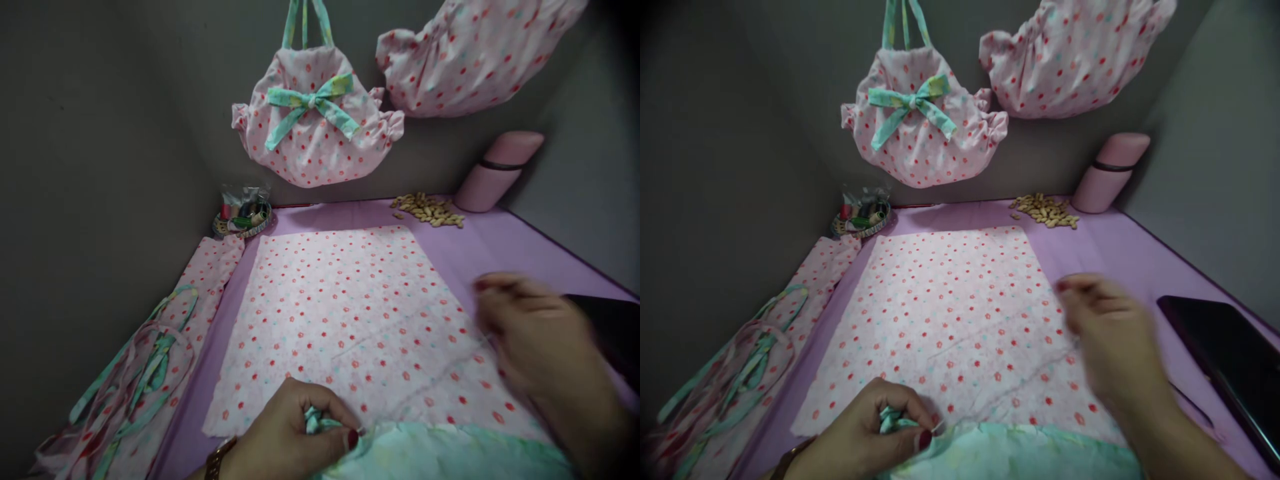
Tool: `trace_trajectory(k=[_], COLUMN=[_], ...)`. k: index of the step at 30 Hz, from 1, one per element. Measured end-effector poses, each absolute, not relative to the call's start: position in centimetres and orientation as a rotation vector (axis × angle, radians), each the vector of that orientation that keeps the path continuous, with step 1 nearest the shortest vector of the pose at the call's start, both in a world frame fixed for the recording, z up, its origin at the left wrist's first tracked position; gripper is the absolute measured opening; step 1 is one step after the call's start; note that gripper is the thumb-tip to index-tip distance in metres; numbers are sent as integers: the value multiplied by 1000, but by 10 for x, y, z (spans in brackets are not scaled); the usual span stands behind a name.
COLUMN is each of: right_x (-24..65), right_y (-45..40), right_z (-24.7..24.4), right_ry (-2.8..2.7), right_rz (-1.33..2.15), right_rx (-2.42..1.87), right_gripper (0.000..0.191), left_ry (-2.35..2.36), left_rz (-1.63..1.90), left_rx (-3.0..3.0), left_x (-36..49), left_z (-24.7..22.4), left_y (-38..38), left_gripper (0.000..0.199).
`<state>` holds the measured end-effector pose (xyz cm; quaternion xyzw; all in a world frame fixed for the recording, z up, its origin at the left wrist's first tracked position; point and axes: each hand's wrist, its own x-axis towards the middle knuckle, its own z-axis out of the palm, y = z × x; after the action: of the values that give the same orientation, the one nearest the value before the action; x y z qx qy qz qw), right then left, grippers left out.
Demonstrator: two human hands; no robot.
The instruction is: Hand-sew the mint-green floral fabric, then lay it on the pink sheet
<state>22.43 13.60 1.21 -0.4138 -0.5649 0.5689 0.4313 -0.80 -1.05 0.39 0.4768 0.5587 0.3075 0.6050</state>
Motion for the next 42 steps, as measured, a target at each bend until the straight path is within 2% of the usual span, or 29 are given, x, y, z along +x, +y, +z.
trace_trajectory(k=[3,5,10,14,17,20,24,26,29,32,34,37,42], right_x=[193,178,169,178,194,216,229,221,200,183,178,178,183], right_y=[107,92,80,96,121,150,165,155,127,101,92,94,108], right_z=[4,2,7,4,-6,-9,-2,0,0,1,3,6,8], right_ry=[-1744,-1985,-2214,-1958,-1501,-1085,-948,-1085,-1636,-2212,-2398,-2362,-2090], right_rz=[1753,1938,1820,1734,1440,1155,1133,1224,1566,1848,1884,1807,1709], right_rx=[-1093,-1013,-799,-945,-1164,-1184,-1179,-1190,-1122,-867,-721,-735,-943], right_gripper=[4,12,13,17,4,8,11,8,21,25,24,17,23], left_ry=[1301,1303,1303,1325,1323,1321,1297,1304,1316,1315,1309,1300,1312], left_rz=[716,727,725,683,669,669,669,676,674,686,693,686,695], left_rx=[1104,1117,1116,1109,1110,1119,1137,1134,1124,1111,1117,1120,1073], left_x=[-9,-9,-8,-7,-8,-9,-10,-9,-8,-7,-7,-8,-8], left_z=[3,2,0,3,5,5,3,2,1,2,3,5,6], left_y=[-11,-11,-10,-9,-9,-10,-12,-12,-11,-10,-11,-10,-9], left_gripper=[22,23,23,26,27,28,30,30,28,27,27,28,29])
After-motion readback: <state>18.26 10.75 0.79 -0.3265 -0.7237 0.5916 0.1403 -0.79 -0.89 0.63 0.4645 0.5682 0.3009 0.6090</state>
